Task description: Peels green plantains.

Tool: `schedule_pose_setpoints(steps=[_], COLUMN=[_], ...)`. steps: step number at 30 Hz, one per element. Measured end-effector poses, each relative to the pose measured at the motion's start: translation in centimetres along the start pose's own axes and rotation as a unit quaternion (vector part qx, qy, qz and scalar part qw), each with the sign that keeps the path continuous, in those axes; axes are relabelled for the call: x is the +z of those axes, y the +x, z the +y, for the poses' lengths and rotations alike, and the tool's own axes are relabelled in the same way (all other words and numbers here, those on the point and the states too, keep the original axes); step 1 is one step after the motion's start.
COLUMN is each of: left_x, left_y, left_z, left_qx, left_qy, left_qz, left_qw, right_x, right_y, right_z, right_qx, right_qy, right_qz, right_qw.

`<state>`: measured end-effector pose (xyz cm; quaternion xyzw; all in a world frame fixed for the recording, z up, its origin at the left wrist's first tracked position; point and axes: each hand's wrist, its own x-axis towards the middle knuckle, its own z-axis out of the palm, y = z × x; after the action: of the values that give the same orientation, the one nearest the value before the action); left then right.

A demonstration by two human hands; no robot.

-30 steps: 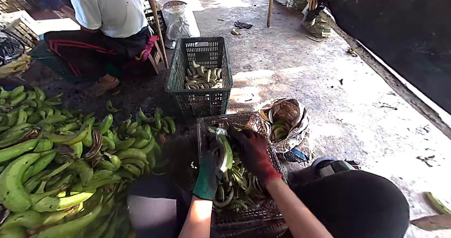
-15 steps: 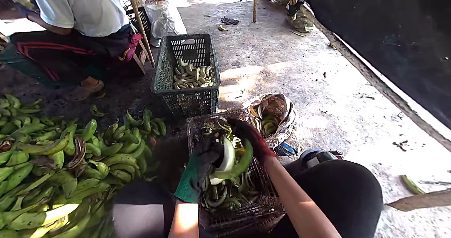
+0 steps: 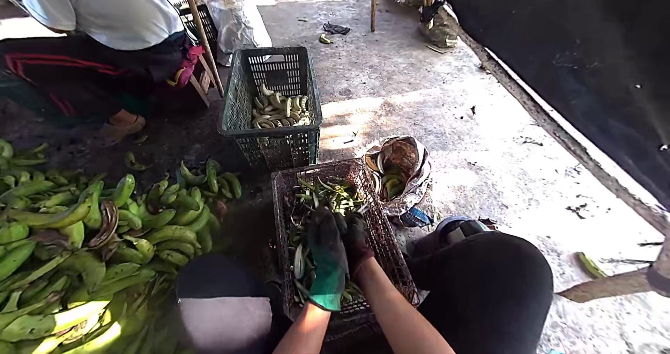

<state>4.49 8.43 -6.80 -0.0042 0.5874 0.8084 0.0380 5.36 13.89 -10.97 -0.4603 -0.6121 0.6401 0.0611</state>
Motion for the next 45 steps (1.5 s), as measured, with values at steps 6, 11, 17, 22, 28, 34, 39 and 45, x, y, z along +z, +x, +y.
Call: schedule_pose_setpoints(steps=[6,11,17,22,28,34,39,45], left_x=[-0.1,-1.5,-4.8,-5.0,-5.7,-6.2,-5.4,-6.1], left_y=[1.1,7.0,4.8,5.4,4.7,4.6,4.9,5.5], left_z=[7.5,17.0,6.4,8.0,6.6,7.7,8.0,8.5], left_qx=[-0.082,-0.103,-0.225,-0.153,-0.221,-0.202,-0.122,-0.075], left_qy=[-0.068,-0.297,-0.455,-0.363,-0.312,-0.267,0.002,0.2], left_qz=[-0.042,-0.161,-0.233,-0.141,-0.094,-0.096,0.049,0.018], left_qw=[0.993,0.935,0.829,0.908,0.919,0.937,0.991,0.977], right_x=[-0.3,-3.6,-4.1,-3.8,-2.7,-3.3,-2.0,0.0], right_y=[-1.0,-1.1,-3.0,-6.0,-5.3,-5.3,-6.3,-6.4], right_z=[-4.8,-7.4,-2.5,0.2,-0.2,-2.8,-3.6,-7.2], right_qx=[-0.023,-0.152,-0.11,-0.273,-0.534,-0.528,-0.533,-0.399], right_qy=[0.457,0.434,0.29,0.13,-0.199,-0.251,-0.308,-0.409], right_qz=[-0.103,-0.182,-0.153,-0.154,0.021,-0.016,-0.006,-0.066], right_qw=[0.883,0.869,0.938,0.94,0.822,0.811,0.788,0.818])
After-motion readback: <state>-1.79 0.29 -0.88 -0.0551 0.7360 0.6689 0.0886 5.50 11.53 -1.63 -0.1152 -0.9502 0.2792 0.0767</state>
